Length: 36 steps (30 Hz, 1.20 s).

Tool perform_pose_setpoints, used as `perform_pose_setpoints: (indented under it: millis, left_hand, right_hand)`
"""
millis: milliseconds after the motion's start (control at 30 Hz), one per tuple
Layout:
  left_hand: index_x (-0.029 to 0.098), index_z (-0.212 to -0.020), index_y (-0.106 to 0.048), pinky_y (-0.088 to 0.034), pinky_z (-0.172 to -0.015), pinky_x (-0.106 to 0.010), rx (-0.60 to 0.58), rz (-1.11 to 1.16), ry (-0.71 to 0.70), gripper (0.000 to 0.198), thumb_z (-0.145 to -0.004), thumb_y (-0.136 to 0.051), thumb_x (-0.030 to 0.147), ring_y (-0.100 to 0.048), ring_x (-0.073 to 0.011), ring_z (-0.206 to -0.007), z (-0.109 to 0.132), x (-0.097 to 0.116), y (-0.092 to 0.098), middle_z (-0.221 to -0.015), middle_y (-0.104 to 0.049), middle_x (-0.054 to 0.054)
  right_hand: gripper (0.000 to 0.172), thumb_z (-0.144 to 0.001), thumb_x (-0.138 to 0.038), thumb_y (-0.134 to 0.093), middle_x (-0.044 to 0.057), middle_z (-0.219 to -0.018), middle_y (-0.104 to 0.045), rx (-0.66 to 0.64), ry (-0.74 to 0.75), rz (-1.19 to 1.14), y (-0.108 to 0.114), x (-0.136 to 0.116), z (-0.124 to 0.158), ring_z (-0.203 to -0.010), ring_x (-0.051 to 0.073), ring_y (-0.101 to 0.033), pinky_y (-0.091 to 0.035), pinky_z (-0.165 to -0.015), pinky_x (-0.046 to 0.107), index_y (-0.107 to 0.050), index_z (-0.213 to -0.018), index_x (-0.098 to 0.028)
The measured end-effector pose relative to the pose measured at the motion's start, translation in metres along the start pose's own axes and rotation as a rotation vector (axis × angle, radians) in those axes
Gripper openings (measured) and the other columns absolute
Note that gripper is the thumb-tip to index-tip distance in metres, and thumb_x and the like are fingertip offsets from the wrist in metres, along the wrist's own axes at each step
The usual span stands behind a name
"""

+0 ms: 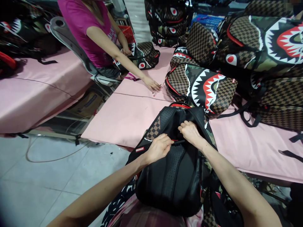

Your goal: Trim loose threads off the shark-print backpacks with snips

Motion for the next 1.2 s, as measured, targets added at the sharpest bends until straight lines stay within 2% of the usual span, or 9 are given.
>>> perform_pose_setpoints:
  millis: [167, 400, 700, 1033, 1200]
  left_hand:
    - [0.016, -0.086, -0.062, -0.048, -0.074, -0.031, 0.000, -0.003, 0.011, 0.019, -0.081, -0.045, 0.010, -0.052, -0.0174, -0.079, 0.000, 0.000, -0.001, -0.077, -0.061, -0.004]
    - [0.015, -0.086, -0.062, -0.048, -0.078, -0.031, 0.048, 0.023, 0.000, 0.019, -0.080, -0.046, 0.009, -0.052, -0.0166, -0.080, 0.002, -0.001, -0.002, -0.078, -0.061, -0.004]
    - [0.016, -0.085, -0.062, -0.048, -0.080, -0.032, 0.053, 0.026, 0.005, 0.019, -0.081, -0.045, 0.009, -0.052, -0.0171, -0.081, 0.001, -0.001, -0.004, -0.077, -0.061, -0.004]
    - [0.016, -0.086, -0.062, -0.048, -0.081, -0.034, 0.054, 0.044, 0.001, 0.021, -0.082, -0.043, 0.009, -0.053, -0.0163, -0.080, 0.001, -0.003, -0.006, -0.078, -0.060, -0.004]
    - [0.016, -0.086, -0.062, -0.048, -0.080, -0.034, 0.049, 0.036, 0.006, 0.020, -0.082, -0.043, 0.009, -0.053, -0.0165, -0.080, 0.000, -0.003, -0.006, -0.077, -0.060, -0.004]
  right_hand:
    - [0.017, -0.086, -0.017, -0.048, 0.006, -0.081, -0.063, -0.005, 0.002, -0.029, -0.003, 0.001, -0.005, -0.082, 0.020, -0.050, -0.030, -0.067, 0.031, -0.065, -0.082, -0.018]
    - [0.018, -0.087, -0.025, -0.050, 0.004, -0.086, -0.064, 0.010, -0.076, -0.087, 0.000, 0.011, 0.007, -0.084, 0.019, -0.051, -0.033, -0.070, 0.028, -0.066, -0.092, -0.020]
    - [0.016, -0.085, -0.021, -0.052, 0.006, -0.087, -0.064, -0.031, -0.053, -0.081, 0.001, 0.004, -0.002, -0.085, 0.020, -0.051, -0.031, -0.069, 0.030, -0.067, -0.090, -0.019]
    - [0.018, -0.086, -0.023, -0.051, 0.005, -0.089, -0.064, 0.024, -0.050, -0.130, -0.001, 0.015, 0.004, -0.087, 0.019, -0.050, -0.031, -0.073, 0.029, -0.066, -0.095, -0.021]
    - [0.018, -0.086, -0.024, -0.050, 0.005, -0.088, -0.064, -0.001, -0.058, -0.111, -0.002, 0.013, 0.002, -0.087, 0.019, -0.049, -0.030, -0.074, 0.030, -0.067, -0.093, -0.022]
Point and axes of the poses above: each hand's wrist, its own z-axis away from the middle knuckle, its own y-axis out of the back of the hand, x = y × z, the point moved 1 cm from there along -z, towards the middle knuckle
